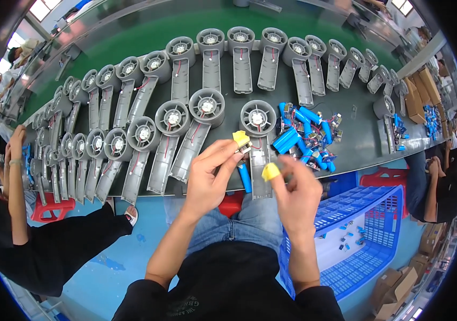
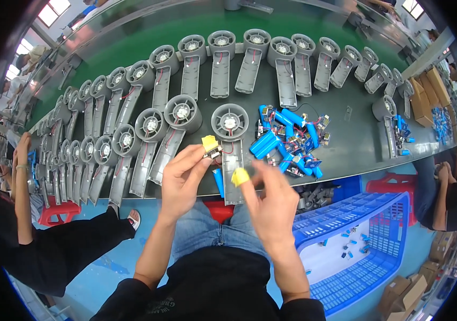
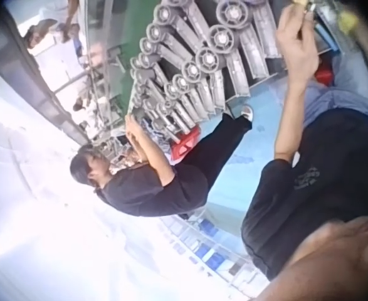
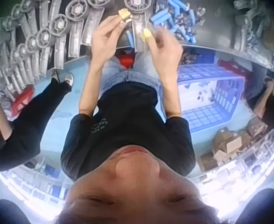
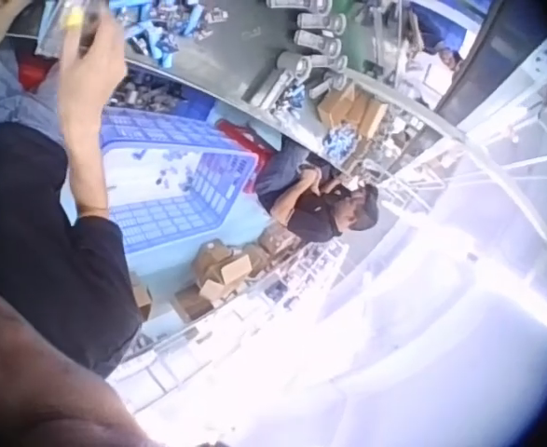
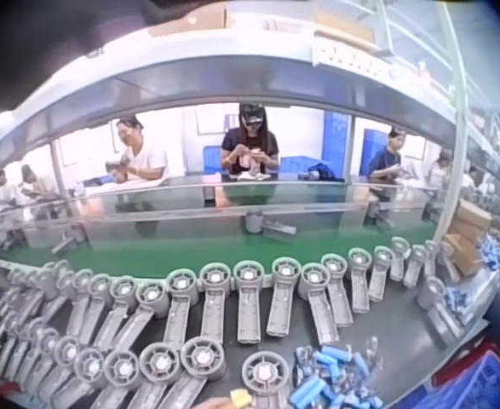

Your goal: The person assembles small handheld fans by hand, inserting internal circuits, battery packs, and other plastic components into a fan housing.

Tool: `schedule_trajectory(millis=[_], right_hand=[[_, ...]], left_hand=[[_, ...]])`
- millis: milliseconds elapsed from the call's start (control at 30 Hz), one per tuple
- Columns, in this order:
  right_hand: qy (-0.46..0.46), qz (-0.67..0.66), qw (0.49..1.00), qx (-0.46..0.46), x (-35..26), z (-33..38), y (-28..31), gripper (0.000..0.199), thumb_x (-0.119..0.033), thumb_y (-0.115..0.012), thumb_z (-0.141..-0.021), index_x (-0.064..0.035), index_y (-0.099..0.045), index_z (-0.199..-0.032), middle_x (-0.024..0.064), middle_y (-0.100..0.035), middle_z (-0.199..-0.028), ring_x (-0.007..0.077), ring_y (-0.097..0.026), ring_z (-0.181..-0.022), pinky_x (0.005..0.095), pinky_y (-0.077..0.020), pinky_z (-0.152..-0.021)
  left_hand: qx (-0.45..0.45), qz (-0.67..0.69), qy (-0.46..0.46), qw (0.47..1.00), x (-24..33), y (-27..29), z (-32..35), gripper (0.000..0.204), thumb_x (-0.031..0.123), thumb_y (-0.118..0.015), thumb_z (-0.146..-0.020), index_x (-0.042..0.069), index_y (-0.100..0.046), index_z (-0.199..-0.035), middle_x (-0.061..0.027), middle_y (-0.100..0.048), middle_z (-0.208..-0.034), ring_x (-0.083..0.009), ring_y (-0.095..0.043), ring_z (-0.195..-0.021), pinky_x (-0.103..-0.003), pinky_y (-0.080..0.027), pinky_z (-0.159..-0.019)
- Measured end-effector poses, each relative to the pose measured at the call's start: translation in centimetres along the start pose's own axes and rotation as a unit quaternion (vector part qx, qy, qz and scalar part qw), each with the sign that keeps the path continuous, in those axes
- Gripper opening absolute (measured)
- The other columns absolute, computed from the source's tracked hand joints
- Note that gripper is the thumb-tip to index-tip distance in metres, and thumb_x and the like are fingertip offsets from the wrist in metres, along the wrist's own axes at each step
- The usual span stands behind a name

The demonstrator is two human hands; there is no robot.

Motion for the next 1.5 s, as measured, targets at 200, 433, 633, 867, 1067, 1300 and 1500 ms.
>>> schedule_trajectory(millis=[200, 433, 633, 867, 1067, 1300, 1500], right_hand=[[-0.188, -0.153, 0.964, -0.111, 2.2, 2.6, -1.7, 0.015, -0.006, -0.061, -0.089, 0.0031, -0.066, -0.100, 0.0047, -0.065, -0.069, 0.0064, -0.054, -0.054, 0.0232, -0.0386, -0.049], [-0.064, -0.231, 0.963, -0.122, -5.6, -10.7, -1.3, 0.022, -0.019, -0.059, -0.092, 0.0010, -0.068, -0.095, -0.0030, -0.061, -0.072, 0.0025, -0.048, -0.061, 0.0211, -0.0360, -0.053], [0.068, -0.010, 0.990, -0.122, -7.1, -28.7, -12.7, 0.032, -0.027, -0.058, -0.086, 0.0006, -0.071, -0.095, 0.0172, -0.069, -0.078, 0.0268, -0.067, -0.074, 0.0377, -0.0500, -0.070], [0.006, 0.075, 0.978, -0.196, -3.7, -34.8, -25.2, 0.040, -0.034, -0.054, -0.090, 0.0017, -0.068, -0.102, 0.0271, -0.064, -0.110, 0.0427, -0.061, -0.104, 0.0481, -0.0493, -0.090], [0.028, 0.268, 0.961, -0.060, -3.9, -40.4, -18.4, 0.042, -0.040, -0.055, -0.089, -0.0015, -0.070, -0.097, 0.0224, -0.069, -0.099, 0.0390, -0.063, -0.105, 0.0480, -0.0522, -0.086], [0.051, 0.346, 0.932, -0.091, 8.8, -46.5, -16.7, 0.049, -0.040, -0.069, -0.083, -0.0001, -0.060, -0.110, 0.0237, -0.058, -0.121, 0.0397, -0.061, -0.106, 0.0476, -0.0508, -0.087], [0.112, 0.228, 0.963, -0.088, 2.2, -40.2, -12.0, 0.043, -0.036, -0.061, -0.088, 0.0010, -0.058, -0.111, 0.0258, -0.065, -0.100, 0.0426, -0.061, -0.097, 0.0495, -0.0487, -0.083]], left_hand=[[0.036, 0.085, 0.050, 0.995, 1.4, -1.0, 0.4, 0.026, 0.003, -0.052, -0.097, -0.008, -0.056, -0.120, -0.0090, -0.060, -0.102, -0.0114, -0.060, -0.075, -0.024, -0.047, -0.065], [0.085, 0.046, -0.004, 0.995, 11.2, 4.1, -10.4, 0.028, 0.013, -0.049, -0.100, -0.005, -0.056, -0.120, -0.0056, -0.062, -0.094, -0.0075, -0.055, -0.069, -0.023, -0.045, -0.062], [0.076, -0.120, 0.077, 0.987, 4.9, 16.0, -27.7, 0.028, 0.017, -0.055, -0.096, -0.001, -0.062, -0.116, -0.0026, -0.067, -0.089, -0.0085, -0.053, -0.067, -0.024, -0.043, -0.063], [0.142, -0.118, 0.135, 0.974, -4.3, 22.8, -34.1, 0.019, 0.012, -0.057, -0.090, 0.002, -0.068, -0.101, -0.0077, -0.068, -0.083, -0.0143, -0.063, -0.062, -0.029, -0.049, -0.054], [0.148, -0.292, 0.130, 0.936, -4.8, 27.4, -34.4, 0.024, 0.015, -0.062, -0.086, -0.002, -0.069, -0.103, -0.0139, -0.070, -0.093, -0.0215, -0.067, -0.081, -0.034, -0.051, -0.075], [0.083, -0.362, 0.119, 0.921, 1.6, 24.9, -30.7, 0.031, 0.022, -0.062, -0.090, -0.002, -0.068, -0.109, -0.0115, -0.068, -0.096, -0.0188, -0.063, -0.089, -0.033, -0.048, -0.080], [0.048, -0.415, 0.050, 0.907, 9.2, 19.1, -24.8, 0.029, 0.020, -0.062, -0.089, -0.002, -0.069, -0.107, -0.0195, -0.069, -0.101, -0.0289, -0.066, -0.096, -0.037, -0.049, -0.087]])
Point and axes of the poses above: each hand's wrist, its own z-axis away from the middle knuckle, its own y-axis out of the back of the hand, x = y × z, the point moved 10 cm from there along -z, towards the middle knuckle
